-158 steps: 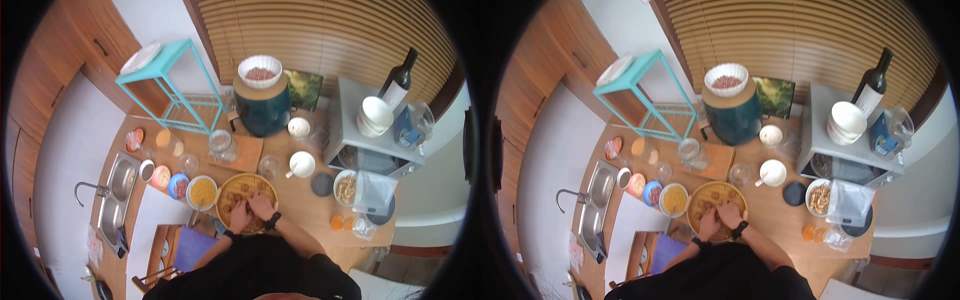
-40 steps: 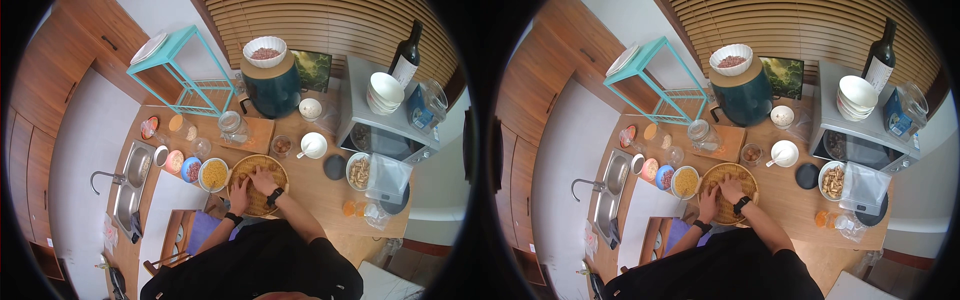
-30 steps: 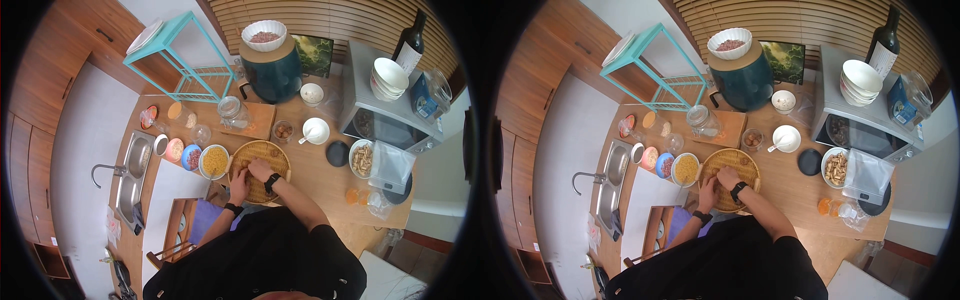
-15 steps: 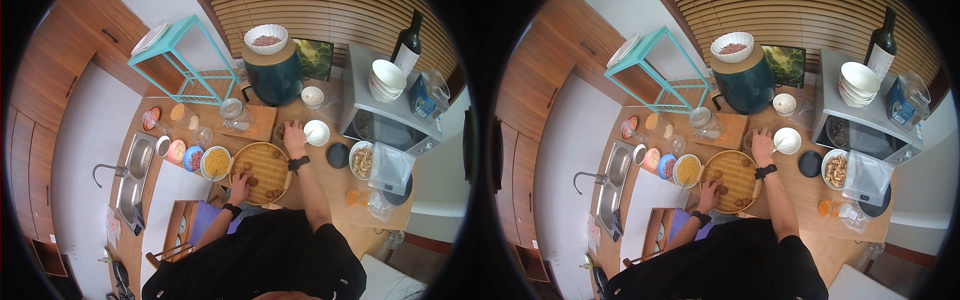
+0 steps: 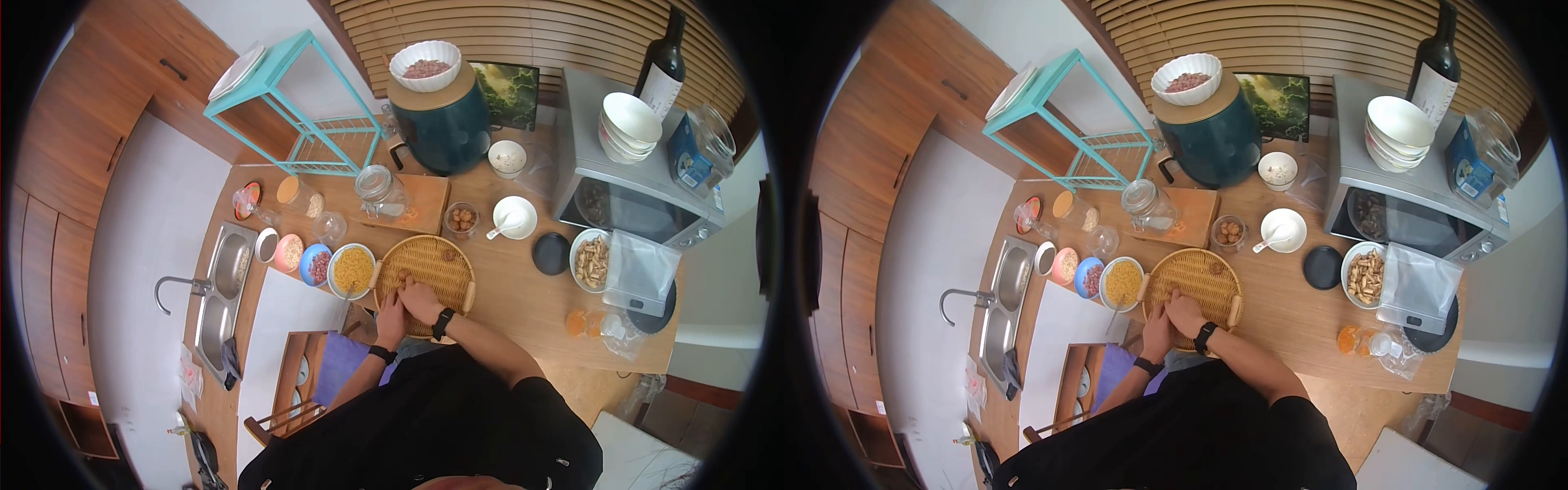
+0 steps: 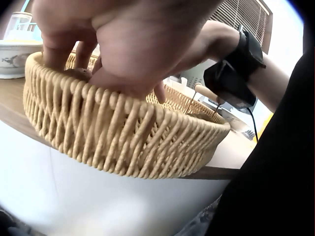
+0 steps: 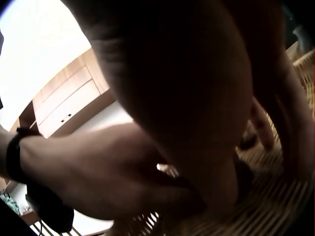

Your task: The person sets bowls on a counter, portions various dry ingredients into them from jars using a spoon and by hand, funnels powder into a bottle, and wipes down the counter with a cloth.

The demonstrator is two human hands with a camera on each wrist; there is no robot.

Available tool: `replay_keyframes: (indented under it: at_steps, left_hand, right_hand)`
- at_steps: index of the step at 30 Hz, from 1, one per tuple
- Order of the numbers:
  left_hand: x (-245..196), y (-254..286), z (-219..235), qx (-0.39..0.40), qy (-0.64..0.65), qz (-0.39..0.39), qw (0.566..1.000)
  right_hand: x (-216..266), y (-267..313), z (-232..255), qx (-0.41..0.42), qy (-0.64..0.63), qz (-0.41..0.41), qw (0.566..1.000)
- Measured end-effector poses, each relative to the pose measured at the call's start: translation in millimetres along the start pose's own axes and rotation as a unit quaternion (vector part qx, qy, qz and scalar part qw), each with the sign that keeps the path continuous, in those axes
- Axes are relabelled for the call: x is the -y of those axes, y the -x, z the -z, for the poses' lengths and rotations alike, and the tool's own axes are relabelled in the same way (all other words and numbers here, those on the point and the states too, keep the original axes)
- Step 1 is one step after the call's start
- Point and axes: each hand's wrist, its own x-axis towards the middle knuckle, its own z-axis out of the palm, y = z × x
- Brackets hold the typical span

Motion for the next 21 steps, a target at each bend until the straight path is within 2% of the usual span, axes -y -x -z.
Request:
replay_keyframes:
  at_steps: [2, 5, 9, 10, 11, 12, 13, 15, 16, 17, 18, 19, 21]
  left_hand:
    - [1, -1, 1, -0.027, 0.046, 0.014, 0.998]
    - [9, 0, -2, -0.048, 0.067, 0.012, 0.997]
    - [7, -1, 1, -0.059, 0.056, -0.011, 0.997]
    - [6, -5, 5, -0.058, 0.056, -0.011, 0.997]
    - [3, -8, 11, -0.046, 0.122, 0.023, 0.991]
    - [1, -10, 13, -0.034, 0.186, 0.056, 0.980]
    - [1, -11, 12, -0.032, 0.188, 0.055, 0.980]
    - [4, -12, 7, -0.023, 0.282, 0.113, 0.953]
    - [8, -14, 2, -0.023, 0.282, 0.109, 0.953]
    - [11, -17, -3, 0.010, 0.416, 0.160, 0.895]
    - [15, -18, -7, 0.044, 0.539, 0.208, 0.815]
    - [9, -19, 1, 0.046, 0.539, 0.205, 0.816]
    - [-11, -29, 27, 0.105, 0.675, 0.335, 0.649]
  right_hand:
    - [-1, 0, 1, -0.006, -0.061, -0.022, 0.998]
    - [-15, 2, 13, 0.015, -0.055, 0.020, 0.998]
    - [-29, 1, 49, 0.036, -0.041, 0.009, 0.998]
    - [-35, -4, 63, -0.003, -0.053, -0.037, 0.998]
    - [-43, -8, 76, -0.040, -0.064, -0.083, 0.994]
    - [-55, -15, 86, -0.083, -0.031, -0.121, 0.989]
    - [-69, -20, 97, -0.125, 0.003, -0.159, 0.979]
    - [-88, -25, 126, -0.137, 0.012, -0.249, 0.959]
    - [-102, -28, 122, -0.140, 0.013, -0.251, 0.958]
    - [-116, -31, 116, -0.165, 0.023, -0.268, 0.949]
    - [-125, -33, 107, -0.189, 0.033, -0.285, 0.939]
    - [-124, -31, 107, -0.191, 0.034, -0.288, 0.938]
    - [-115, -28, 109, -0.219, 0.010, -0.262, 0.940]
